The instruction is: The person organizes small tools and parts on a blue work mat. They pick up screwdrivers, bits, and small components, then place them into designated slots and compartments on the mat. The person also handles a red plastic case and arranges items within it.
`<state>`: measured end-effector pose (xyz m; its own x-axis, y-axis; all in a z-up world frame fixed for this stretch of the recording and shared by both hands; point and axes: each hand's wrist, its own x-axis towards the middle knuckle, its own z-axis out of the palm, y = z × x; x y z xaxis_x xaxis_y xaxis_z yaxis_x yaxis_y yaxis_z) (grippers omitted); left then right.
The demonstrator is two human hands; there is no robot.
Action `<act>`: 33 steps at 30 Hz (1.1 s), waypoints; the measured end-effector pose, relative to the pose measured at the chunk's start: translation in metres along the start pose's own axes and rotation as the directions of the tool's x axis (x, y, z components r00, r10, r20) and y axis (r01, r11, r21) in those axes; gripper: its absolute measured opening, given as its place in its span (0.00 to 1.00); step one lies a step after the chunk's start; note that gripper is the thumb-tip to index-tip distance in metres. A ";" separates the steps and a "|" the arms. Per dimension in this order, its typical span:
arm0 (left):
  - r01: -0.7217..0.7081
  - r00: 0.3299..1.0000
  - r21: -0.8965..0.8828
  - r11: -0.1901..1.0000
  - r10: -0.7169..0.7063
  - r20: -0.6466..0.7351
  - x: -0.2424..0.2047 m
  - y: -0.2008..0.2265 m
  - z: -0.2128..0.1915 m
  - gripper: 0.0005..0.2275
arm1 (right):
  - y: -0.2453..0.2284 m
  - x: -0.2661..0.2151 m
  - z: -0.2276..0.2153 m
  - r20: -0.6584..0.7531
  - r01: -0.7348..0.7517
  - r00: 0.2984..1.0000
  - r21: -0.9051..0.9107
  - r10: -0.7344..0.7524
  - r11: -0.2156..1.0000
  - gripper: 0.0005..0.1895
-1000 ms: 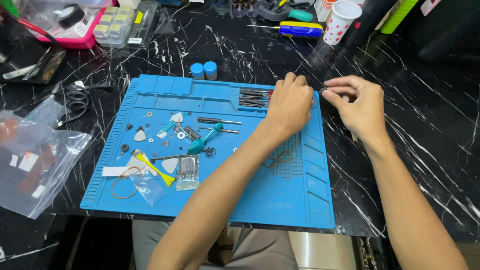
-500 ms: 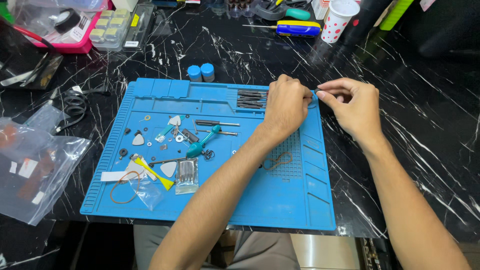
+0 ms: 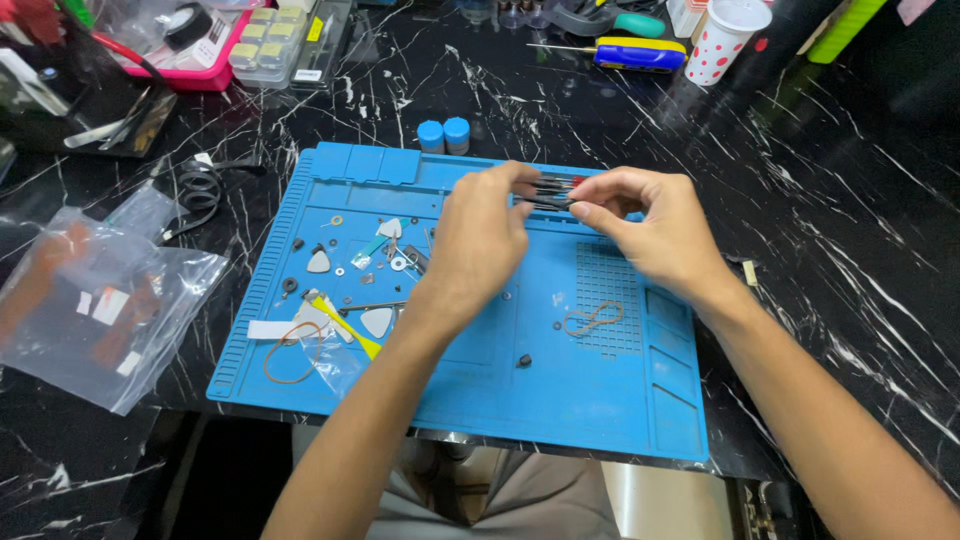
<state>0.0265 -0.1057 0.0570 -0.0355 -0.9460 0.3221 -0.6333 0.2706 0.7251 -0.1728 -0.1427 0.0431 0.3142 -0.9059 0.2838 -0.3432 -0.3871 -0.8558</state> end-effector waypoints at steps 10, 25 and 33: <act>0.145 0.972 -0.016 0.989 -0.146 -0.185 -0.022 -0.051 -0.076 0.13 | -0.024 0.049 0.079 0.220 0.225 0.961 -0.257 -0.170 0.940 0.03; 0.196 0.975 0.073 0.978 -0.186 -0.120 -0.066 -0.048 -0.107 0.13 | -0.038 0.072 0.123 0.283 0.378 0.921 -0.479 -0.268 0.792 0.08; -0.131 0.991 -0.016 0.991 0.131 0.014 -0.083 -0.009 -0.075 0.09 | -0.089 0.020 0.035 0.538 0.311 0.843 -0.460 -0.018 0.832 0.04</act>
<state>0.0933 -0.0161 0.0695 -0.1292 -0.9047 0.4060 -0.6105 0.3952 0.6864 -0.1047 -0.1202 0.1099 0.7468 -0.6647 0.0221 -0.5948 -0.6825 -0.4247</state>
